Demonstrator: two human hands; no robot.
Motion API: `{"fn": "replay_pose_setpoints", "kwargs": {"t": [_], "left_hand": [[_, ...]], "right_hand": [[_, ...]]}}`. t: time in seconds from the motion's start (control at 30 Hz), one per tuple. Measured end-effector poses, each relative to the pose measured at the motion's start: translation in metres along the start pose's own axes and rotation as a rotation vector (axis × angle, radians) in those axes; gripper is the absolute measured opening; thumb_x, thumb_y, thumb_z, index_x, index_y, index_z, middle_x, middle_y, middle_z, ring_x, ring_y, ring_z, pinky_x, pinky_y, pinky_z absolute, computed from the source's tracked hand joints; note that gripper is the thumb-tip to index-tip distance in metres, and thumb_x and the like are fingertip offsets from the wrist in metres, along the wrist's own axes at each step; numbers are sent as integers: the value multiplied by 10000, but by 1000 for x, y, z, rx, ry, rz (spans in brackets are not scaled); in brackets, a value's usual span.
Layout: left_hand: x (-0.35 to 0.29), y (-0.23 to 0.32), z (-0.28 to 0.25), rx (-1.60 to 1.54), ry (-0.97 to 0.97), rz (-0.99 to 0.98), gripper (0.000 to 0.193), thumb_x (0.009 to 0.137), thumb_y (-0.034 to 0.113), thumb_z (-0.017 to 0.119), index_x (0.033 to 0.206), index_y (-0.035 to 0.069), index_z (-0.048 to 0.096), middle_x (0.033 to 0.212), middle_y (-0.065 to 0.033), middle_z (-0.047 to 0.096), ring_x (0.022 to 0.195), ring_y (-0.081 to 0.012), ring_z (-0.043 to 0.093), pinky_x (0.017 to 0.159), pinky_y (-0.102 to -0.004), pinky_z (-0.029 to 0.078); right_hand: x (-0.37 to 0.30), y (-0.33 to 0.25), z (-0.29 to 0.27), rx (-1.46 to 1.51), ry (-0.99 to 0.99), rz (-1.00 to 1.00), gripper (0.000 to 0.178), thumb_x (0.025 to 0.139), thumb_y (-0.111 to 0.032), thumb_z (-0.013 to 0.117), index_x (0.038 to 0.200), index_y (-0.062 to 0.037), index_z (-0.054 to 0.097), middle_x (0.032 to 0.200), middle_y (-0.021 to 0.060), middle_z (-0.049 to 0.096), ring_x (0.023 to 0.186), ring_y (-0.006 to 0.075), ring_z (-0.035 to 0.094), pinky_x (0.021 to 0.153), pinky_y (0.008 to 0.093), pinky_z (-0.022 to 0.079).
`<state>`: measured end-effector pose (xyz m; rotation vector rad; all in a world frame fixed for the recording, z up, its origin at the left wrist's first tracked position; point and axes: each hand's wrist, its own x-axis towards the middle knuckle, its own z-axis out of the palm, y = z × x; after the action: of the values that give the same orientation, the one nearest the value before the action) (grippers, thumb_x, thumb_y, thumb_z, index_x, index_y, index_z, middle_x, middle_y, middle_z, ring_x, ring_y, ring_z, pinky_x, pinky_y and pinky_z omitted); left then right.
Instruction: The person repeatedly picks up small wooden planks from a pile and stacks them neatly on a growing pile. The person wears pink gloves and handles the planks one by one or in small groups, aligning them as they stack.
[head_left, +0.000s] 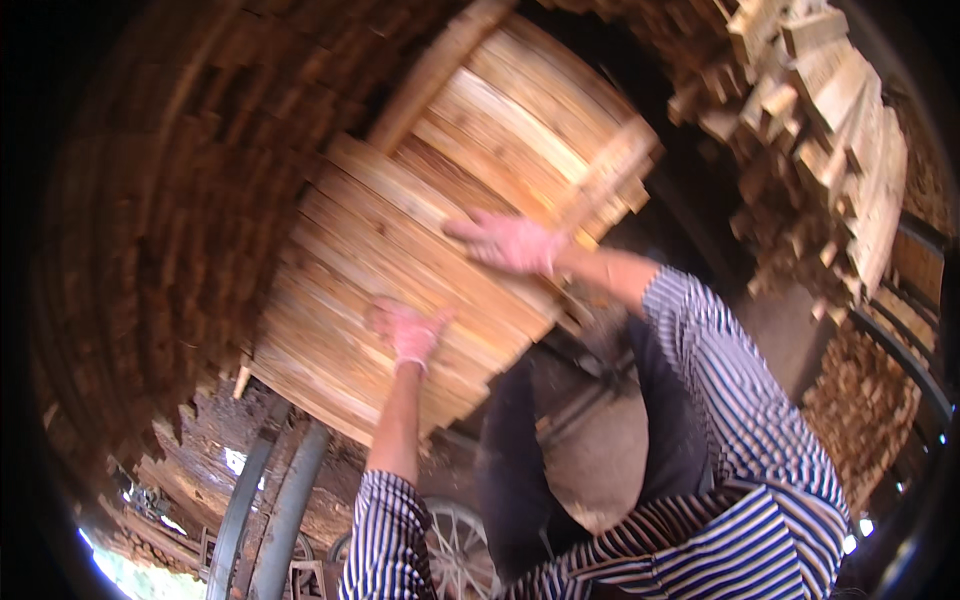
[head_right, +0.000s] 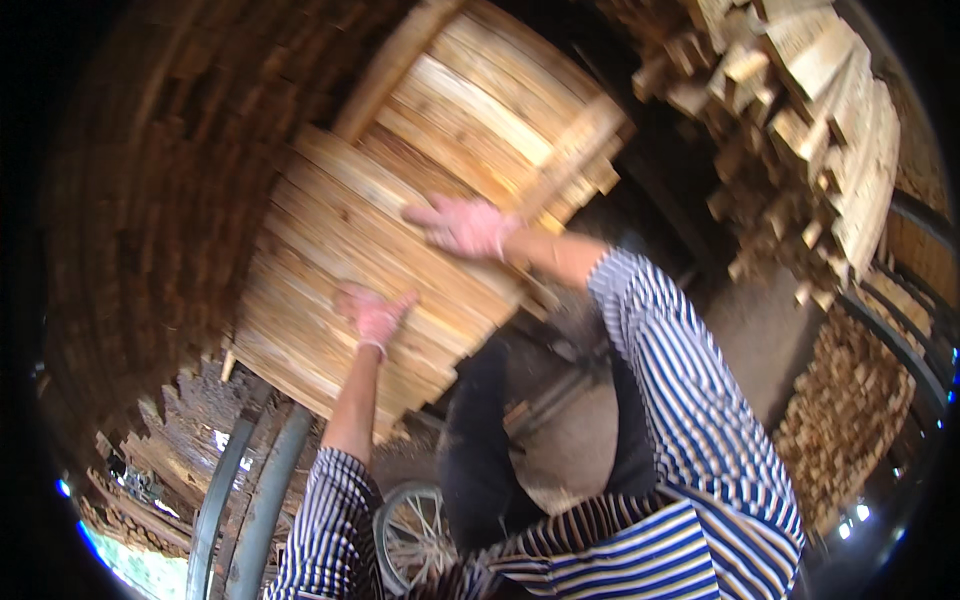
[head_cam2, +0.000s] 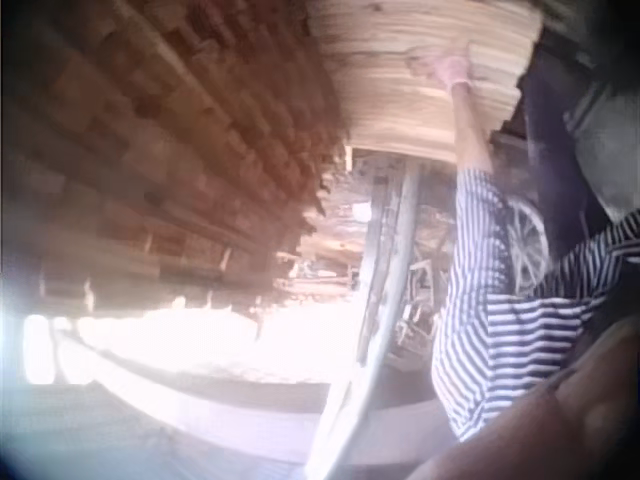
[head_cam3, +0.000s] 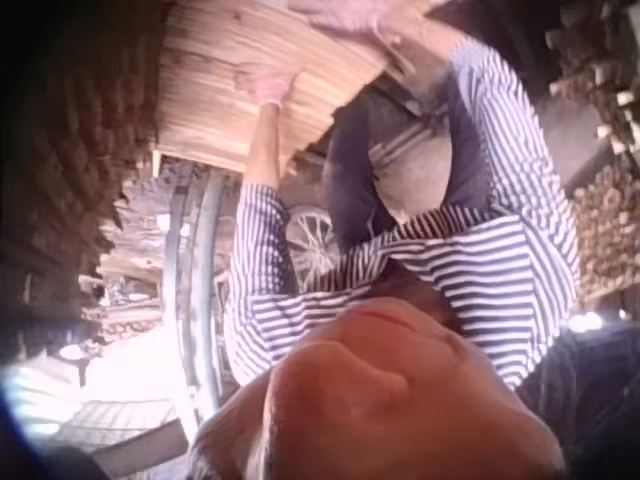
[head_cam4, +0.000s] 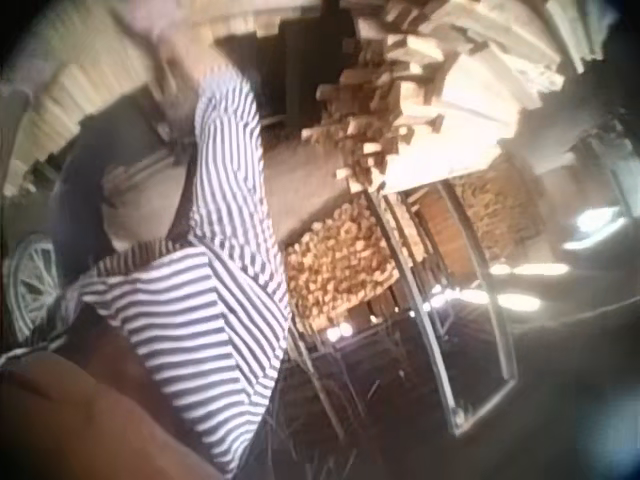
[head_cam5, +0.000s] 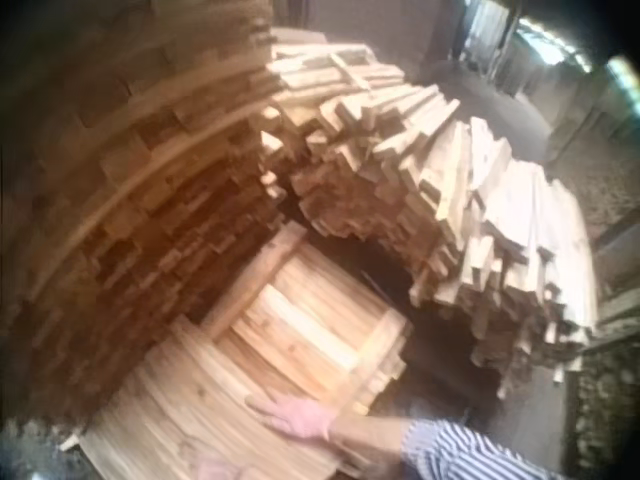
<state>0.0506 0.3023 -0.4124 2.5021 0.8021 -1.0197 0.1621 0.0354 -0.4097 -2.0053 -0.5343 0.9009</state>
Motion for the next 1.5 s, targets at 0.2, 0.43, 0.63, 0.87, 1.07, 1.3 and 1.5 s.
{"fn": "replay_pose_setpoints", "kwargs": {"t": [0.2, 0.43, 0.63, 0.87, 1.07, 1.3, 1.5], "left_hand": [[3, 0, 0, 217, -23, -116, 1670, 507, 699, 908, 1579, -39, -139, 1627, -392, -41, 1510, -575, 7, 1207, -653, 146], [2, -36, 11, 253, 18, -24, 1526, 598, 823, 776, 1616, -23, 18, 1682, -281, -11, 1567, -419, -30, 1240, -588, 107], [15, 43, 12, 50, 3, -48, 1409, 665, 669, 838, 1619, -14, 57, 1697, -228, 44, 1576, -353, 20, 1287, -408, 81], [17, 136, -48, 293, 25, 865, 1109, 765, 554, 788, 1590, 18, 275, 1662, -271, 179, 1558, -415, 103, 1265, -538, 82], [12, 163, -52, 562, 0, 792, 1102, 782, 606, 745, 1618, 93, 243, 1673, -270, 125, 1559, -451, 15, 1253, -582, 39], [2, 173, -54, 562, -109, 791, 1083, 716, 507, 854, 1562, 67, 340, 1577, -316, 330, 1510, -481, 199, 1236, -565, 146], [-46, 254, -122, 280, -344, 922, 830, 851, 415, 789, 1499, 30, 442, 1518, -242, 481, 1360, -373, 522, 1129, -391, 435]], "right_hand": [[13, -23, -9, -135, 37, 99, 638, 1009, -459, 508, 1575, -211, 348, 1567, 256, 399, 1407, 403, 455, 1162, 450, 383], [-154, -25, 90, 164, 987, 943, 674, 1002, -445, 521, 1547, -93, 343, 1543, 293, 373, 1410, 476, 379, 1166, 501, 348], [-271, 58, 77, 372, 423, 1171, 785, 1008, -607, 420, 1552, -46, 348, 1500, 306, 461, 1390, 410, 469, 1148, 465, 387], [-132, 12, 140, 1192, 834, 952, 727, 1015, -620, 489, 1441, -33, 544, 1550, 131, 479, 1418, 243, 438, 1183, 384, 325], [-138, 48, 144, 1635, 617, 857, 758, 995, -682, 457, 1576, -210, 337, 1559, 89, 437, 1413, 349, 427, 1138, 667, 287], [-176, 6, 106, 1190, 762, 1058, 822, 985, -631, 494, 1560, -74, 310, 1530, 243, 442, 1347, 415, 492, 1101, 504, 401], [-317, -73, -60, 521, 868, 880, 886, 981, -576, 552, 1580, 8, 259, 1609, 243, 352, 1486, 364, 365, 1204, 377, 308]]}}
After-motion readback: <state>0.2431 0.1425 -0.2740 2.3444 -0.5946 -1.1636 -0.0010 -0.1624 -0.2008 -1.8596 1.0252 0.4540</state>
